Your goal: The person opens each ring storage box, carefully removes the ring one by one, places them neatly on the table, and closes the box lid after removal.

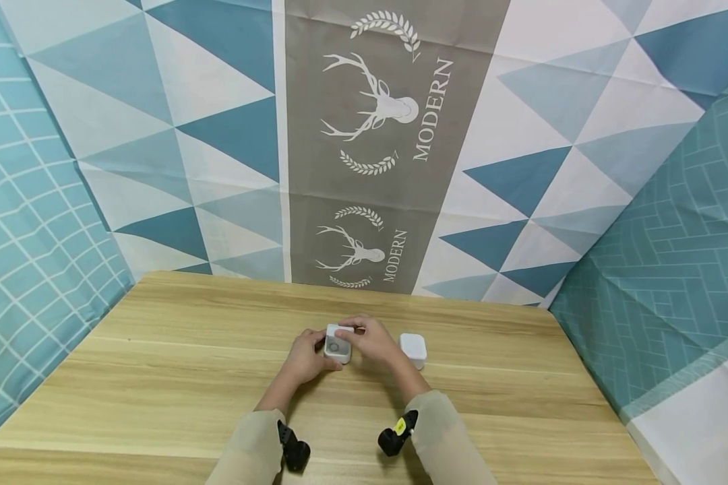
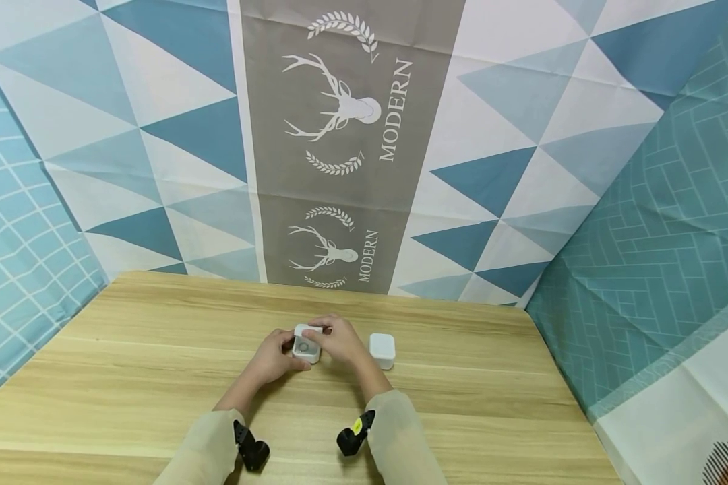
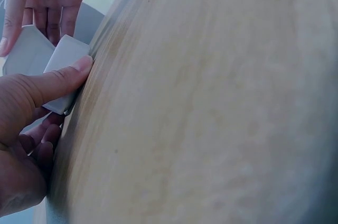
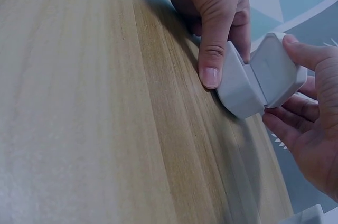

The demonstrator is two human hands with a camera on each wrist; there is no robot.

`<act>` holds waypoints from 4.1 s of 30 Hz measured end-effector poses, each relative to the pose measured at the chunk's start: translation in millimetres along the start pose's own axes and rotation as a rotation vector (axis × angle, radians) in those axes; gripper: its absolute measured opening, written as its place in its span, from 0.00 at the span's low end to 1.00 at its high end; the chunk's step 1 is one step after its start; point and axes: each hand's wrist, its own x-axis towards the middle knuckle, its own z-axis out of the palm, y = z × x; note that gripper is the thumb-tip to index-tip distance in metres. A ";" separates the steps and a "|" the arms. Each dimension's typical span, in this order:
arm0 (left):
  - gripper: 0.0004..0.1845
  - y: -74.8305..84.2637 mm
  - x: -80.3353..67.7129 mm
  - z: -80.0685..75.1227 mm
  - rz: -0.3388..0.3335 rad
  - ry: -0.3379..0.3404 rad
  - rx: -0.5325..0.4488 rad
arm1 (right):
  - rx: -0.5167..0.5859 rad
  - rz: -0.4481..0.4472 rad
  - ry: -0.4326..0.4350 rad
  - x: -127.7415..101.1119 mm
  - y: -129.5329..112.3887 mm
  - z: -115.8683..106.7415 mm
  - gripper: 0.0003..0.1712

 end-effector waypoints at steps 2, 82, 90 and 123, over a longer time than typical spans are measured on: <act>0.42 -0.4 0.3 -0.1 0.001 0.000 0.004 | 0.009 0.006 0.001 0.6 -0.2 -0.2 0.21; 0.45 -1.8 -1.1 1.6 -0.016 -0.002 -0.032 | 0.077 0.070 0.221 -22.0 -4.4 -17.0 0.21; 0.45 -0.4 -0.2 0.6 -0.019 -0.011 -0.021 | 0.074 0.064 0.232 -26.6 -7.5 -20.5 0.18; 0.44 -0.6 -0.6 0.3 0.011 0.004 -0.007 | 0.060 -0.040 0.224 -36.3 -17.6 -17.9 0.16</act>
